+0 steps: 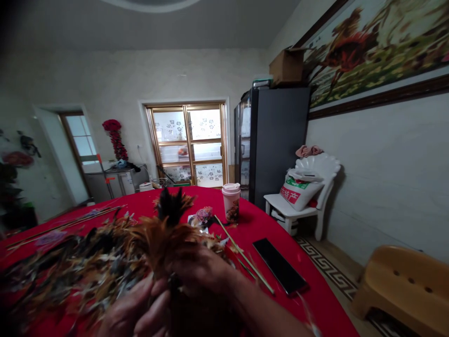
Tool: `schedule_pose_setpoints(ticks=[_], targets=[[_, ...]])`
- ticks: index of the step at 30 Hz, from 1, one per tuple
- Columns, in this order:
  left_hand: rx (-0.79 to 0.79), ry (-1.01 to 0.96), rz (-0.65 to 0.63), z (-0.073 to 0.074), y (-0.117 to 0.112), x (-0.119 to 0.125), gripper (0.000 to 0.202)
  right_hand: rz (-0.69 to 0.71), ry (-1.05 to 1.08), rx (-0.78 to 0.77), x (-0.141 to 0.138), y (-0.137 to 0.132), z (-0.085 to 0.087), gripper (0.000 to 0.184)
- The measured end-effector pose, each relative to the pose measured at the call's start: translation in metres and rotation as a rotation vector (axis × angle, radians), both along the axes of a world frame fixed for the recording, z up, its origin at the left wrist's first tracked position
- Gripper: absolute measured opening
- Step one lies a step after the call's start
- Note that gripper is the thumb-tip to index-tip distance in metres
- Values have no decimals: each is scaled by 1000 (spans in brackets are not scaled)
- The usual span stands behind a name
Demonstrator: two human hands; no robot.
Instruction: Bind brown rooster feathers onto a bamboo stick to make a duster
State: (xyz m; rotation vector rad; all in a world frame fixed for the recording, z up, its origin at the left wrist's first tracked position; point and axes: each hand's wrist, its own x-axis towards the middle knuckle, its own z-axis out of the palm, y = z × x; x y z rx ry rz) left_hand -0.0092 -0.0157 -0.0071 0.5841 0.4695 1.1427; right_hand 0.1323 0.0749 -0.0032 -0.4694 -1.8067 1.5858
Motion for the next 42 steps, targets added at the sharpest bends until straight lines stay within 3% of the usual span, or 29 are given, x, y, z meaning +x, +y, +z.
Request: schedule_pose_setpoints(ticks=[5,10,17,20,23,26,28,32,36,42], targets=[[64,264,266,5,4,-12,26,4,-8,8,-9,-2,7,11],[57,471,374,14,3,-13,31,-3,46,57,-13,-9,3,11],[66,586,531,2,8,-15,25,3,40,94,-10,-19,8,8],[66,574,572,-1,7,-13,28,-65,-43,130,-7,-16,11,6],[91,524,531,0,6,-15,35,-60,-111,143,-2,-12,17,7],[173,528,462,5,6,-18,38,-62,-190,192,7,-10,26,8],[199,538,522,11,4,-18,37,-36,-213,218,17,-10,34,7],[144,484,678,21,-1,-14,32,136,-265,303,45,-8,50,11],[131,468,664,22,-3,-10,36,417,-266,478,71,-7,61,16],[107,488,676,19,-3,-11,33,867,-162,562,79,-9,72,25]])
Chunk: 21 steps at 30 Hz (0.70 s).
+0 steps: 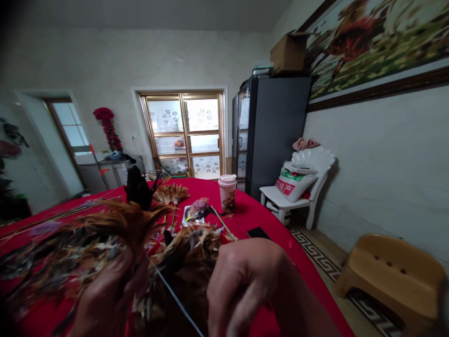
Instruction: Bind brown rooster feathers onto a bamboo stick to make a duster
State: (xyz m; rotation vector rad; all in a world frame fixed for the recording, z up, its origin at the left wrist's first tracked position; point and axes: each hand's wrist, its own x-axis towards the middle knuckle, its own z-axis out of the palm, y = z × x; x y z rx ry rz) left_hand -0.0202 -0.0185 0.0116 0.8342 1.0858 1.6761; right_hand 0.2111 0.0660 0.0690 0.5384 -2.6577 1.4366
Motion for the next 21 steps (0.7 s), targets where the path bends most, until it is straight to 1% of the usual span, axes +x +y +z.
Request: schedule_pose_setpoints(ticks=[1,2,3,4,5,6,7,8,9,10,13,16,18,21], targets=[[-18,-2,19,-2,0,-2,29,63,15,-14,0,2,0,25],[-42,-8,37,-4,0,-4,25,80,34,-38,-1,4,-1,25],[-66,-21,60,-8,0,-6,21,37,49,-62,-2,8,-3,26],[-82,-34,84,-11,0,-9,19,-74,54,-76,-4,11,-7,26],[-96,-39,112,-15,1,-12,20,-234,41,-65,-7,15,-12,24],[-98,-36,149,-19,1,-16,22,-425,18,-24,-12,18,-17,21],[-90,-11,168,-23,2,-20,24,-605,-5,42,-19,20,-23,17],[-73,26,188,-25,3,-23,27,-742,-30,131,-26,22,-29,13],[-59,61,199,-27,3,-26,29,-849,-41,234,-34,23,-35,13],[-47,93,201,-28,4,-29,31,-914,-47,331,-42,23,-40,13],[-40,104,188,-23,3,-31,28,-1002,-127,596,-61,20,-49,12],[-72,7,157,-14,1,-27,26,-1072,-297,805,-70,15,-54,14],[-95,-72,143,-9,1,-24,26,-1080,-381,881,-72,14,-57,17],[-94,-130,145,-5,3,-22,26,-1049,-401,904,-71,18,-59,17]])
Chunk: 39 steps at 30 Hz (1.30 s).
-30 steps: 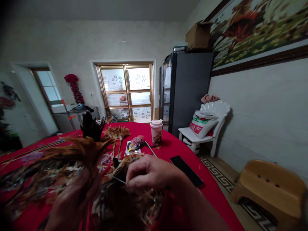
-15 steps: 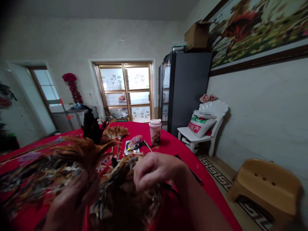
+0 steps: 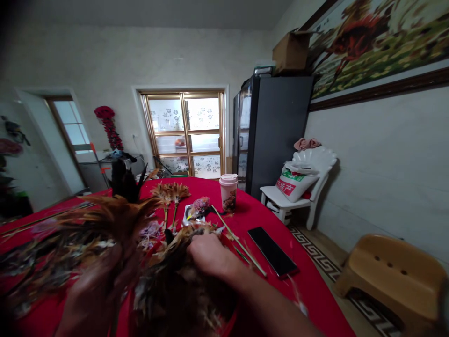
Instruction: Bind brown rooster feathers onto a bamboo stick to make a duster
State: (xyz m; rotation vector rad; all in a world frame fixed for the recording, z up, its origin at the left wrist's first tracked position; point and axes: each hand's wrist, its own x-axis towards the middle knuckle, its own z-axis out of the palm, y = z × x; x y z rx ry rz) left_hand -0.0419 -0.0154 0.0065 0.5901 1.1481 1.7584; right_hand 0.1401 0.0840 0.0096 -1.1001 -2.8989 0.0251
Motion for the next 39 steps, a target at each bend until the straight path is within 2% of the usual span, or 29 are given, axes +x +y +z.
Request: schedule_pose_setpoints(ticks=[5,7,11,14,18,21,23,27,29,32,35,39], targets=[[-18,-47,44,0,3,2,23,150,225,-131,21,9,12,9],[39,-17,21,3,3,5,20,215,342,-214,33,10,21,10],[110,56,-66,12,1,10,32,275,460,-350,47,11,32,13],[127,68,-93,14,3,11,32,215,409,-316,45,15,28,15],[110,34,-114,13,5,11,32,41,253,-130,39,20,20,14],[108,53,-93,17,3,14,32,-5,274,-38,38,18,21,14],[117,79,-72,19,1,16,32,38,322,-47,40,15,23,14],[123,93,-95,16,3,14,31,221,341,-182,40,13,21,16],[124,68,-122,14,5,11,30,339,281,-219,36,14,16,20],[119,47,-157,13,6,10,31,480,147,-171,27,16,5,21],[120,59,-158,15,4,10,33,464,40,-93,16,16,-5,17],[136,65,-154,13,6,9,32,411,-44,-88,7,16,-9,10]])
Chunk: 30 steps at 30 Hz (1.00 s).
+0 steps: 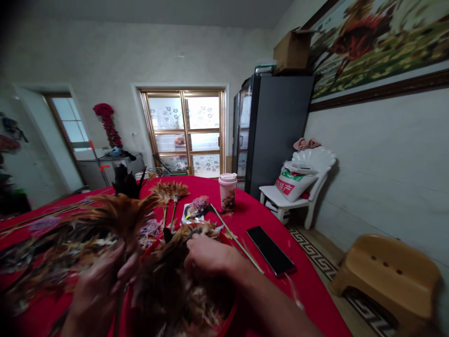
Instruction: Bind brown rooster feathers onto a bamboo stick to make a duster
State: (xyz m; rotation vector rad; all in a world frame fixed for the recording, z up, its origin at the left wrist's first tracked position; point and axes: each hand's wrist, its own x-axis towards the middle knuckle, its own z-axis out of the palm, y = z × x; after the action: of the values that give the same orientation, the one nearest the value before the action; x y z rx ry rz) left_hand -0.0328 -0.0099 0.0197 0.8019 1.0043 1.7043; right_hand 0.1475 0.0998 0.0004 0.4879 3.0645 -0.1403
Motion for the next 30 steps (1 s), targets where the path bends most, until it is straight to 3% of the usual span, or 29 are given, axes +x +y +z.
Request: schedule_pose_setpoints(ticks=[5,11,16,19,24,30], targets=[[9,-22,-38,-11,6,-5,30,50,98,-72,9,1,10,9],[1,2,-86,-18,9,-9,31,10,307,-358,29,4,23,14],[-28,71,-153,-25,7,4,39,-17,453,-433,30,-6,32,12],[-62,169,-150,-30,4,18,42,-22,529,-396,25,-19,39,12],[-82,163,-78,-40,0,30,22,-18,525,-170,19,-38,43,11],[-92,152,-251,-35,-5,40,31,-95,434,17,13,-42,38,12]])
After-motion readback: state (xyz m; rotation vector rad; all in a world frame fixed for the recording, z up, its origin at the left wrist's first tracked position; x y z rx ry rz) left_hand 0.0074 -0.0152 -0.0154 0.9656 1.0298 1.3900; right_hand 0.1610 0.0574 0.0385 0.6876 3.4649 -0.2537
